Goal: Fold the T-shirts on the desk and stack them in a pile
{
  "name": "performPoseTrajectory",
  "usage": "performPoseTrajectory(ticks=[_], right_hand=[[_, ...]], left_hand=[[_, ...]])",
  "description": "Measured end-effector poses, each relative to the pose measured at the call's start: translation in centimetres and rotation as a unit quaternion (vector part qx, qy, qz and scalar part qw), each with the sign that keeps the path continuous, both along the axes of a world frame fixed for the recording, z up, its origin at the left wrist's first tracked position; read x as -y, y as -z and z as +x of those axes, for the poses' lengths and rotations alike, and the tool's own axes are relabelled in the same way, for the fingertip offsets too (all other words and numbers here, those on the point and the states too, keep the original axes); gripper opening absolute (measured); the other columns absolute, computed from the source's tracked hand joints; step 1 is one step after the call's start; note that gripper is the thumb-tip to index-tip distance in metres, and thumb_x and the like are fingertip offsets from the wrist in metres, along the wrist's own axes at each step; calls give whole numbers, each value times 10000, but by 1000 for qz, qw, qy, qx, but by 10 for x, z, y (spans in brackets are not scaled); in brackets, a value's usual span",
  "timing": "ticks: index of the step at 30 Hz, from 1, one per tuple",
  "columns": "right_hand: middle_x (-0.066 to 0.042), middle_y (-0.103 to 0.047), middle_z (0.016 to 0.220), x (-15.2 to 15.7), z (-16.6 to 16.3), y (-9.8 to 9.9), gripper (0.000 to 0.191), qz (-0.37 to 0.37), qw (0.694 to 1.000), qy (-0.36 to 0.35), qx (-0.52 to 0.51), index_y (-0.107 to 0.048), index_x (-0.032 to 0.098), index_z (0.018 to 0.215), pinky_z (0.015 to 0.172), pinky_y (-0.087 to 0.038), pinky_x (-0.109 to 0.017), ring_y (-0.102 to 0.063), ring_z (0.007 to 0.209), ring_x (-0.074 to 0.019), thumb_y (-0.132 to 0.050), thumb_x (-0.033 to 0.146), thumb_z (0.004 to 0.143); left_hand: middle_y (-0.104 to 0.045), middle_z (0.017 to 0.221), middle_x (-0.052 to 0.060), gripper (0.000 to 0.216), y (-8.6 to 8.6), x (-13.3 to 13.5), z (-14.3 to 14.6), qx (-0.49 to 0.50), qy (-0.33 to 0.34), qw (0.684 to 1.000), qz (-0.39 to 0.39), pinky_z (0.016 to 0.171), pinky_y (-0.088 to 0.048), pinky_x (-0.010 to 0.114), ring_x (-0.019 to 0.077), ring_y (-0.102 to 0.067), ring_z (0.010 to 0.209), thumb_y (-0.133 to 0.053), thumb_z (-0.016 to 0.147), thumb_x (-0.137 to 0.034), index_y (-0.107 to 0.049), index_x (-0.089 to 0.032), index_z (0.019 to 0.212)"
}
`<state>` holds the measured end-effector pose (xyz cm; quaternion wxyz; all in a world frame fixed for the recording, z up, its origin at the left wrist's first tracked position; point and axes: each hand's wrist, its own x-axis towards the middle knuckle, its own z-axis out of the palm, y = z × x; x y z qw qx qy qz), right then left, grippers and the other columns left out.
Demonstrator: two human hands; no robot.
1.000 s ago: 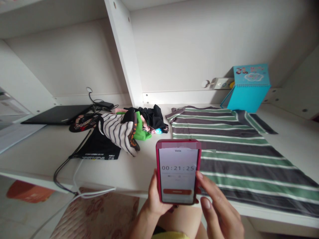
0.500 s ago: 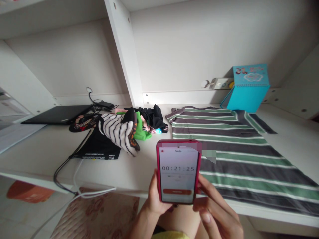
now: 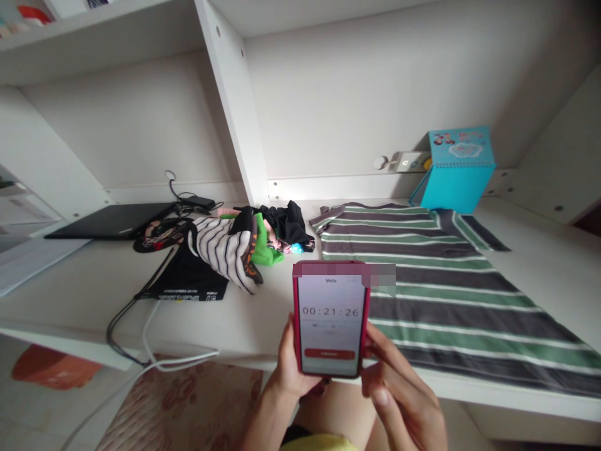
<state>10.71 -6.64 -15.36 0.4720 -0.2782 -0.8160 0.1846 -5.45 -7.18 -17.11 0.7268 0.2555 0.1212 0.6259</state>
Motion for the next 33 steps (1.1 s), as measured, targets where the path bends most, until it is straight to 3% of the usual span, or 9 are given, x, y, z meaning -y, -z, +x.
performPoseTrajectory(ticks=[5,14,19,23,25,29,33], right_hand=[[-100,-560,1245,2,0,-1,289,-10,1000,-2,0,-585,178,705,926,-441,-244,-429,1237,-232,-400,276,904],[-79,-560,1245,3,-3,-5,255,-39,999,0,-17,-604,188,731,921,-448,-267,-454,1216,-237,-420,260,892],[-75,-587,1194,4,-7,5,108,-116,986,5,-121,-573,217,897,803,-507,-236,-583,1060,-203,-470,240,872],[-75,-607,1157,-2,-13,15,298,-200,949,-9,-242,-507,250,1179,763,-522,-226,-611,997,-172,-475,235,883],[-75,-613,1141,-8,-15,20,318,-261,922,-27,-286,-503,261,1212,726,-531,-244,-627,936,-170,-456,264,898],[-27,-626,772,-18,-14,25,227,-354,900,-86,-241,-613,202,937,546,-484,-216,-571,610,-123,-441,346,901],[-5,-522,643,-18,-10,22,281,-362,907,-102,-190,-531,185,720,539,-456,-215,-514,589,-126,-428,378,896]], left_hand=[[-650,1097,122,569,-1,0,0,2,0,1000,-12,1008,-286,458,322,-480,1163,-456,818,-590,-636,-147,1125],[-655,1088,111,564,0,0,0,-9,-11,1000,-14,1014,-278,468,320,-466,1178,-440,821,-599,-643,-162,1115],[-641,1108,129,596,3,-1,0,-25,-28,999,-4,975,-330,488,330,-471,1168,-403,827,-611,-632,-149,1126],[-614,1135,175,708,-1,-1,1,-35,19,999,15,936,-357,524,357,-493,1134,-368,806,-668,-586,-108,1182],[-618,1119,184,737,-4,0,1,-36,39,999,10,915,-373,531,367,-501,1122,-363,795,-686,-575,-102,1194],[-652,1038,184,731,-8,1,1,-39,32,999,14,874,-412,516,366,-536,1073,-366,801,-677,-588,-89,1175],[-651,1056,162,702,-8,0,1,-30,32,999,21,854,-430,499,341,-588,983,-386,803,-665,-605,-100,1158]])
